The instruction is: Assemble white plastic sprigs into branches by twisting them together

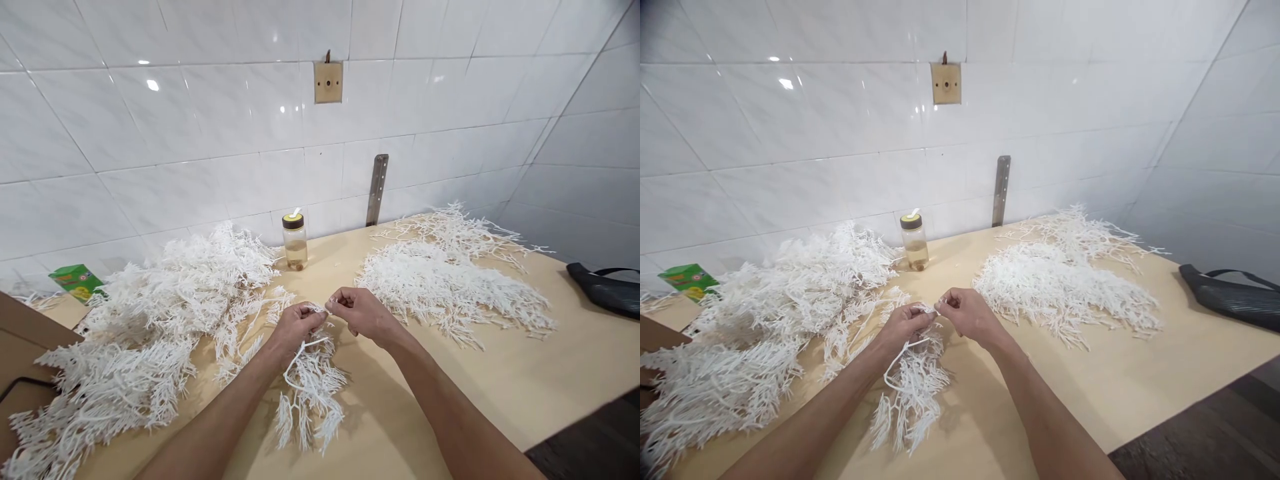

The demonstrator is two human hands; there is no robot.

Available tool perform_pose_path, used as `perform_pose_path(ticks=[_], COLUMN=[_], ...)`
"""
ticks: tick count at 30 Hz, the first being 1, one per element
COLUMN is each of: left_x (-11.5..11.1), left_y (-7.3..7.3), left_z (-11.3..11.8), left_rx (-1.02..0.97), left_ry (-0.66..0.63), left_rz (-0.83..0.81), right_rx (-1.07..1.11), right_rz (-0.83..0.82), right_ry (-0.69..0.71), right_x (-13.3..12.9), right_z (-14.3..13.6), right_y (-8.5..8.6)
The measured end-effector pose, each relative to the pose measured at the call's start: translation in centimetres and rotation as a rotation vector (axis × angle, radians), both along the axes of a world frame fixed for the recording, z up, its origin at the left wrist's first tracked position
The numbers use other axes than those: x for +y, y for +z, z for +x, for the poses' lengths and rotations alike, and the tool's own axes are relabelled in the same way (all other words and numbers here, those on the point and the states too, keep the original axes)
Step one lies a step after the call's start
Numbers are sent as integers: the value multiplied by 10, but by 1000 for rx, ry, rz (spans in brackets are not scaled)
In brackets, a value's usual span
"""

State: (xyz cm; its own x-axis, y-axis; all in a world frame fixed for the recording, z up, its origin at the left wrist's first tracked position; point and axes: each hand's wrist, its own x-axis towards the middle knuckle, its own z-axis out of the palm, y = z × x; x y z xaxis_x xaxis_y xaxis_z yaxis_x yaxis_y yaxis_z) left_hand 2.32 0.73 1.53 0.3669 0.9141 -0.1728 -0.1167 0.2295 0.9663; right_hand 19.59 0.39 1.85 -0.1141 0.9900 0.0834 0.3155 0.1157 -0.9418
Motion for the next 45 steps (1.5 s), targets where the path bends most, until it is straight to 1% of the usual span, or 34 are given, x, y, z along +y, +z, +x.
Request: perform_pose_path(ticks=[2,5,8,10,11,12,13,14,15,16,17,18,19,20,21,23,24,25,26,27,28,30,33,36,40,45], left_x=[6,12,12,10,9,8,7,6,5,5,5,5,5,6,6,6,6,6,7,7,7,7,7,7,6,3], left_y=[-7,-15,-16,-14,-13,-12,-11,-10,-9,-9,-9,-10,-11,-12,-14,-16,-17,-17,-17,-17,-17,-15,-13,-9,-6,-7], left_z=[-2,-3,-2,-2,-3,-3,-4,-4,-4,-4,-4,-4,-3,-3,-2,-2,-2,-2,-2,-2,-2,-2,-2,-3,-4,-2], left_rx=[6,-21,-63,-28,7,52,98,142,182,218,252,282,312,343,371,414,430,444,459,474,488,504,478,400,337,431], left_ry=[77,165,194,197,197,198,198,202,205,206,203,197,187,173,158,135,125,119,114,110,106,97,83,64,71,109], left_rz=[-4,-30,-37,-3,28,65,105,146,184,218,249,279,308,329,342,348,346,343,341,341,340,335,328,343,411,489], right_rx=[58,103,95,77,74,89,138,210,353,543,722,840,863,805,670,227,44,-102,-218,-292,-329,-329,-243,-133,-49,-55], right_rz=[-33,-60,-81,-98,-100,-85,-41,21,142,289,436,543,601,613,572,396,366,334,310,290,267,212,120,49,45,59], right_ry=[-15,18,50,47,16,-47,-150,-289,-455,-614,-736,-784,-804,-788,-701,-296,-163,-75,-16,12,27,44,21,-30,-88,-117], right_x=[2,1,-1,-1,0,2,3,4,4,5,4,3,2,0,-2,-5,-6,-6,-5,-4,-3,0,5,7,8,6], right_z=[0,-5,-15,-16,-12,-5,5,18,32,46,56,63,64,61,52,27,14,2,-8,-15,-18,-19,-13,-10,-14,-18], right_y=[-5,-9,-10,-10,-8,-5,0,5,11,18,24,29,31,32,31,26,22,18,15,12,9,6,3,1,-4,-2])
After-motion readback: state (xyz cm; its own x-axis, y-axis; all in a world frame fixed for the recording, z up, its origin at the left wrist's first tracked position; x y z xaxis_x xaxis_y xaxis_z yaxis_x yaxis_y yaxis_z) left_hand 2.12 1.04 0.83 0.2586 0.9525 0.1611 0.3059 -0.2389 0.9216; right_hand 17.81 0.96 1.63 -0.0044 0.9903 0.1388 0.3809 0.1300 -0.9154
